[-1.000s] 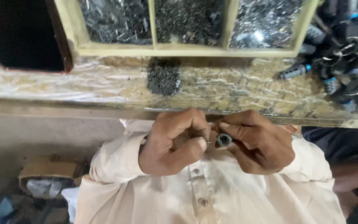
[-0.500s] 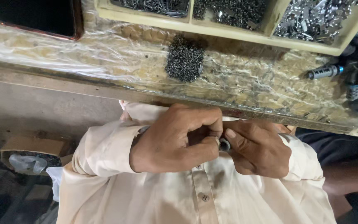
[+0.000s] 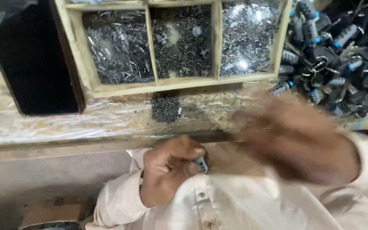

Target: The person sits at a workbench assembling small metal lock components. They pick tiny metal pins and springs from a compartment tray, press them into a lock body held in the other hand, and place finished lock assemblies onto a pile of completed locks on the bench.

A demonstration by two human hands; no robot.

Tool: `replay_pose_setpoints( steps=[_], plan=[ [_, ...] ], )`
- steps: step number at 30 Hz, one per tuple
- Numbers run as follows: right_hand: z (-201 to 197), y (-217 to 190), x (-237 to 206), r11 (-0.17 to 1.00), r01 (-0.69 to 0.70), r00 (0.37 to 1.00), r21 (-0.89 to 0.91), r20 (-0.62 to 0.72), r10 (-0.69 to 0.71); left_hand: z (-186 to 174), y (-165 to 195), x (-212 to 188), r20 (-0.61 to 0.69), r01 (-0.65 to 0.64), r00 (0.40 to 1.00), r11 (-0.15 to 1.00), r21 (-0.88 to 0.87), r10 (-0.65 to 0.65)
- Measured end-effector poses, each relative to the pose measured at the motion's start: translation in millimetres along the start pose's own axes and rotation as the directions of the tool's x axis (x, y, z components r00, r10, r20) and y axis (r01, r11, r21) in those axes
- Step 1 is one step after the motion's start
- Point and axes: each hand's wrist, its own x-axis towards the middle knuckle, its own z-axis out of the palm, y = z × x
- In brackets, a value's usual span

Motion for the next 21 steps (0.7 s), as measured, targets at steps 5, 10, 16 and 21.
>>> replay_pose_setpoints(
  steps=[5, 10, 16, 21],
  plan=[
    [-51, 102, 3, 0.732, 0.008, 0.977, -0.682, 0.161, 0.14, -21, -29, -6, 0.198, -0.155, 0.974, 0.966, 0.207, 0.114],
    [-57, 172, -13, 0.845, -0.081, 0.983, -0.528, 0.099, 0.156, -22, -28, 9, 0.204, -0.188, 0.969, 0.957, 0.222, 0.143],
    [-43, 93, -35, 0.869, -0.487, 0.818, 0.087, -0.303, 0.489, -25, -20, 12, 0.196, -0.12, 0.976, 0.985, 0.124, 0.094],
    [16, -4, -32, 0.914, -0.256, 0.923, 0.316, -0.199, 0.328, -15, -14, 6, 0.113, -0.118, 0.99, 0.937, 0.328, 0.085]
  ],
)
